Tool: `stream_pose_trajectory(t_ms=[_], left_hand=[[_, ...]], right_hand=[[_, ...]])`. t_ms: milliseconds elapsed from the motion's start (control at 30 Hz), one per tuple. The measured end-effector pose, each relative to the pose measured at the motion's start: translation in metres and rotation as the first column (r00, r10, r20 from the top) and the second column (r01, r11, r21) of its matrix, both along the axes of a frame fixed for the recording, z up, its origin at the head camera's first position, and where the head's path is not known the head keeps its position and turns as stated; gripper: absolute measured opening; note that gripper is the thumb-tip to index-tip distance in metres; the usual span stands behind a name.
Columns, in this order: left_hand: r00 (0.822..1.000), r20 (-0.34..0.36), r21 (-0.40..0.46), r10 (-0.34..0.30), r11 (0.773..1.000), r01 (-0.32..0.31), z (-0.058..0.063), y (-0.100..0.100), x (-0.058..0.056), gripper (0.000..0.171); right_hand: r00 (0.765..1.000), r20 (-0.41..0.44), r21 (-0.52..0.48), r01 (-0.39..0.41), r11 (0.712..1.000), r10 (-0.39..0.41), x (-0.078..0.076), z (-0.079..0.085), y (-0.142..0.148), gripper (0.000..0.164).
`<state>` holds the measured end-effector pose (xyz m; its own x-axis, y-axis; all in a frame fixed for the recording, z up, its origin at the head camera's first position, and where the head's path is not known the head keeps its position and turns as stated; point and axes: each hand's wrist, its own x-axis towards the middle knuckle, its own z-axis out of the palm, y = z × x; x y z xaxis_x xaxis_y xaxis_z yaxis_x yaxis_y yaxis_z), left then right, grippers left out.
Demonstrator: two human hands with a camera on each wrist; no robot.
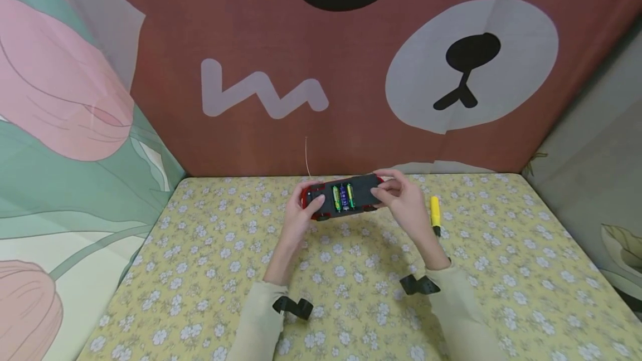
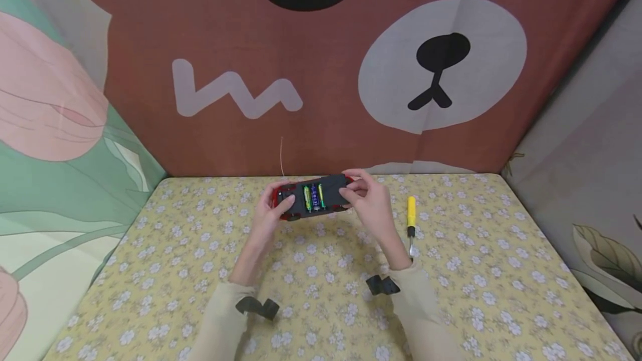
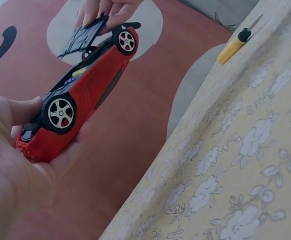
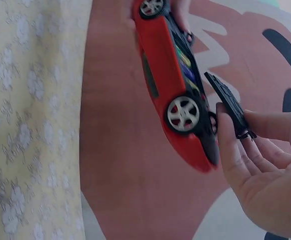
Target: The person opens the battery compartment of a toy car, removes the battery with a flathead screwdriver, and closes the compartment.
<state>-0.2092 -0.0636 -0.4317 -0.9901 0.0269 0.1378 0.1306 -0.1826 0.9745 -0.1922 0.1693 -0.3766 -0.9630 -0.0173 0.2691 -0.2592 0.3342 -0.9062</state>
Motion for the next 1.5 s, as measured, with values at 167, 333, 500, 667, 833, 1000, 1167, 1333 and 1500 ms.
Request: stream_pose_trajectory(t_ms=[167, 333, 500, 667, 833, 1000, 1167, 1333, 1500], left_hand=[[1.0, 0.018, 0.014, 0.015, 1.0, -0.016, 0.001, -0.001, 0.0, 0.042], [1.0, 0.011, 0.034, 0.012, 0.999, -0.012, 0.001, -0.001, 0.0, 0.044], [1.0, 0.013, 0.055, 0.01, 0.998, -0.01, 0.001, -0.003, -0.001, 0.044], [1.0, 0.02, 0.054, 0.02, 0.998, -0.021, 0.0, -0.005, -0.002, 0.043], [0.999, 0.026, 0.045, 0.03, 0.999, -0.031, 0.001, -0.006, -0.003, 0.043], [0.999, 0.027, 0.062, 0.033, 0.997, -0.035, 0.001, -0.007, -0.003, 0.043], [0.999, 0.026, 0.07, 0.044, 0.997, -0.046, 0.0, -0.008, -0.002, 0.042], [0.999, 0.037, 0.076, 0.036, 0.996, -0.039, 0.002, -0.008, -0.002, 0.045], [0.999, 0.034, 0.067, 0.038, 0.997, -0.04, 0.002, -0.008, -0.002, 0.045]], right_hand=[[0.999, -0.023, -0.008, 0.047, 0.999, -0.047, -0.001, 0.004, 0.012, 0.033], [0.998, -0.02, -0.027, 0.065, 0.998, -0.066, -0.004, 0.004, 0.023, 0.035], [0.996, -0.01, -0.046, 0.083, 0.995, -0.084, -0.006, 0.004, 0.031, 0.035], [0.993, -0.017, -0.067, 0.113, 0.991, -0.115, -0.008, 0.002, 0.039, 0.034], [0.984, -0.001, -0.069, 0.176, 0.982, -0.177, -0.013, -0.003, 0.047, 0.032], [0.97, 0.042, -0.048, 0.241, 0.969, -0.239, -0.017, -0.008, 0.053, 0.03], [0.961, 0.094, -0.046, 0.266, 0.963, -0.261, -0.02, -0.014, 0.059, 0.031], [0.951, 0.14, -0.035, 0.282, 0.959, -0.275, -0.024, -0.023, 0.064, 0.032], [0.948, 0.179, -0.029, 0.273, 0.962, -0.263, -0.028, -0.034, 0.067, 0.033]])
